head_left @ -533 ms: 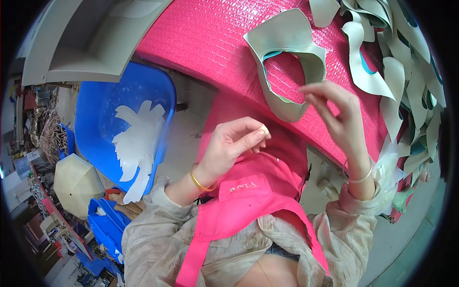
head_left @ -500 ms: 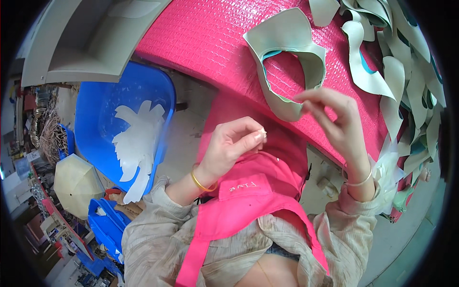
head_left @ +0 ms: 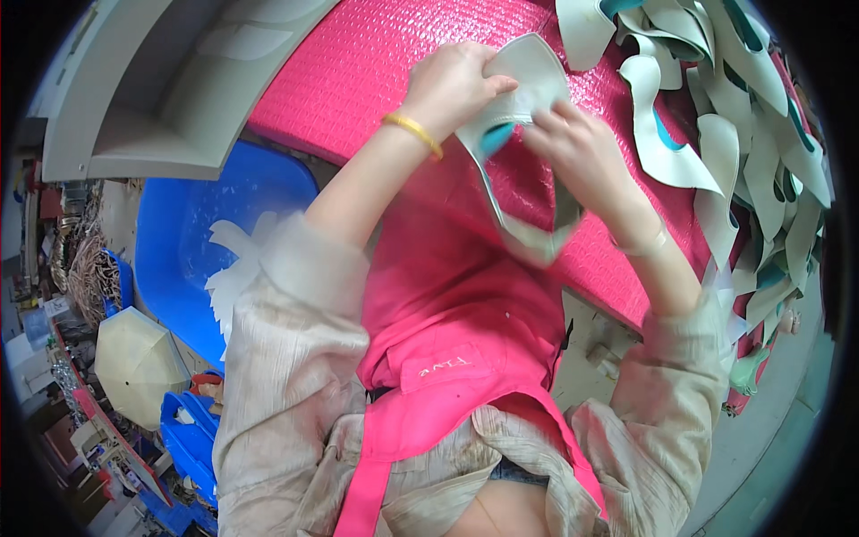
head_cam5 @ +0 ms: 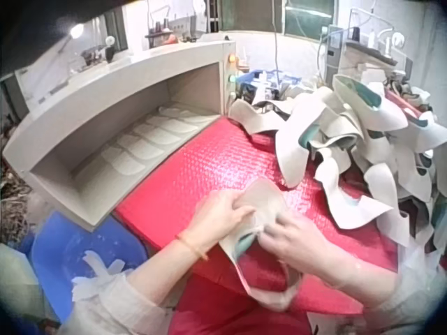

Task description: The person assembles shoe components by hand on a pink textured work surface. They pick up white and green shoe parts, align them, and press them together to form a single unit. The person handles the parts one at a time, inspecting the fit and pressing the edges to secure the assembly.

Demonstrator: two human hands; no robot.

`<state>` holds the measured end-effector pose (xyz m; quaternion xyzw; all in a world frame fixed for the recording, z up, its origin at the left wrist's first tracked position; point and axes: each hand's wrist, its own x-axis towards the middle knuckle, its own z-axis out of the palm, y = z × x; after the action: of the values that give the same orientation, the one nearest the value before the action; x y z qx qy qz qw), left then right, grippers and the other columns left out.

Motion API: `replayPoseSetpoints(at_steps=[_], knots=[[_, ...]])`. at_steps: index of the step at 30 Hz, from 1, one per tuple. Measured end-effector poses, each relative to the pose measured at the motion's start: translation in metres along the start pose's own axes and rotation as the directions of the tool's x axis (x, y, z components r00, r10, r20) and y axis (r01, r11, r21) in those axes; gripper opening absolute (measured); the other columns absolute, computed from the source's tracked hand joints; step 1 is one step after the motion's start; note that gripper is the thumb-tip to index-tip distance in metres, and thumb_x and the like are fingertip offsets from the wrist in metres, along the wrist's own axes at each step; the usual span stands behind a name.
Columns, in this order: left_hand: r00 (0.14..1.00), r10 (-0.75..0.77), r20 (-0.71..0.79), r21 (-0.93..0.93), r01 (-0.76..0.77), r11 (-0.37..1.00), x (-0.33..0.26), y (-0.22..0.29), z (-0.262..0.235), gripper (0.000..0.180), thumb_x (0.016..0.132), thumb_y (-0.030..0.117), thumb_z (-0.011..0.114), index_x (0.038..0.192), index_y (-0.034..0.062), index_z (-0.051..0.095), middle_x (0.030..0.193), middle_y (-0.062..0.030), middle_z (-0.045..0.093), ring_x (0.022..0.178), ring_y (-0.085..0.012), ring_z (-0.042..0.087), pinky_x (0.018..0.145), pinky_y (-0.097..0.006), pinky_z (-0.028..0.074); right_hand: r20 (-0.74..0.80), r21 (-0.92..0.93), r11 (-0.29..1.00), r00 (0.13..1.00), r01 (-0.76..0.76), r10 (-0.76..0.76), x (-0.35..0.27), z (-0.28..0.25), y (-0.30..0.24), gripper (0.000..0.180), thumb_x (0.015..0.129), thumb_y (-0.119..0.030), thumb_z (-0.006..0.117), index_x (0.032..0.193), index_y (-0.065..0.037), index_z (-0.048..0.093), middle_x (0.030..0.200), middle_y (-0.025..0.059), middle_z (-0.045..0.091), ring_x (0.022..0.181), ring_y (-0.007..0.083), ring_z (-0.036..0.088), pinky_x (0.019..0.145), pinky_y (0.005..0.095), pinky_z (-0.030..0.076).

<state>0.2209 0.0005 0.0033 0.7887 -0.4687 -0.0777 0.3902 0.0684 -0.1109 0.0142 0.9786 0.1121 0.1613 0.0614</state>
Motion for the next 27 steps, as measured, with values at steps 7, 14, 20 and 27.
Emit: replayPoseSetpoints(at_steps=[7, 14, 20, 27], knots=[[0.996, 0.078, -0.045, 0.005, -0.078, 0.997, -0.008, 0.053, 0.001, 0.030, 0.080, 0.026, 0.059, 0.083, -0.0045, 0.059, 0.071, -0.0207, 0.059, 0.066, -0.0288, 0.061, 0.058, -0.035, 0.046, -0.079, 0.138, 0.963, 0.967, -0.231, 0.244, -0.030, -0.031, -0.008, 0.023, 0.057, -0.006, 0.059, 0.079, -0.006, 0.052, 0.077, 0.0050, 0.051, 0.070, 0.0213, 0.051, 0.059, 0.0301, 0.044], [0.963, -0.056, 0.264, -0.232, 0.119, 0.965, 0.004, 0.025, -0.007, 0.030, 0.077, 0.025, 0.065, 0.089, -0.0013, 0.059, 0.080, -0.0129, 0.062, 0.075, -0.0207, 0.061, 0.067, -0.033, 0.048, -0.311, 0.501, 0.848, 0.879, -0.172, 0.362, -0.066, -0.045, 0.005, 0.018, 0.059, 0.008, 0.061, 0.076, 0.002, 0.056, 0.070, 0.0062, 0.055, 0.063, 0.0185, 0.055, 0.059, 0.0231, 0.043], [0.945, 0.299, 0.134, 0.396, -0.328, 0.858, -0.037, 0.094, 0.007, 0.039, 0.066, 0.033, 0.071, 0.087, 0.0039, 0.056, 0.075, -0.0086, 0.058, 0.077, -0.0267, 0.057, 0.069, -0.035, 0.043, 0.224, 0.684, 0.468, 0.771, -0.560, 0.596, -0.062, -0.026, 0.014, 0.027, 0.069, 0.007, 0.050, 0.092, -0.002, 0.062, 0.077, 0.0080, 0.059, 0.069, 0.0149, 0.055, 0.065, 0.0266, 0.043], [0.919, 0.389, 0.070, 0.183, -0.395, 0.900, -0.088, 0.050, 0.001, 0.018, 0.064, 0.009, 0.067, 0.071, 0.0046, 0.051, 0.065, -0.0074, 0.052, 0.064, -0.0251, 0.053, 0.058, -0.033, 0.038, 0.519, 0.792, 0.027, 0.696, -0.610, 0.495, -0.108, -0.042, 0.024, 0.020, 0.072, 0.005, 0.052, 0.089, 0.004, 0.064, 0.081, 0.0056, 0.061, 0.078, 0.0126, 0.057, 0.073, 0.0250, 0.044]])
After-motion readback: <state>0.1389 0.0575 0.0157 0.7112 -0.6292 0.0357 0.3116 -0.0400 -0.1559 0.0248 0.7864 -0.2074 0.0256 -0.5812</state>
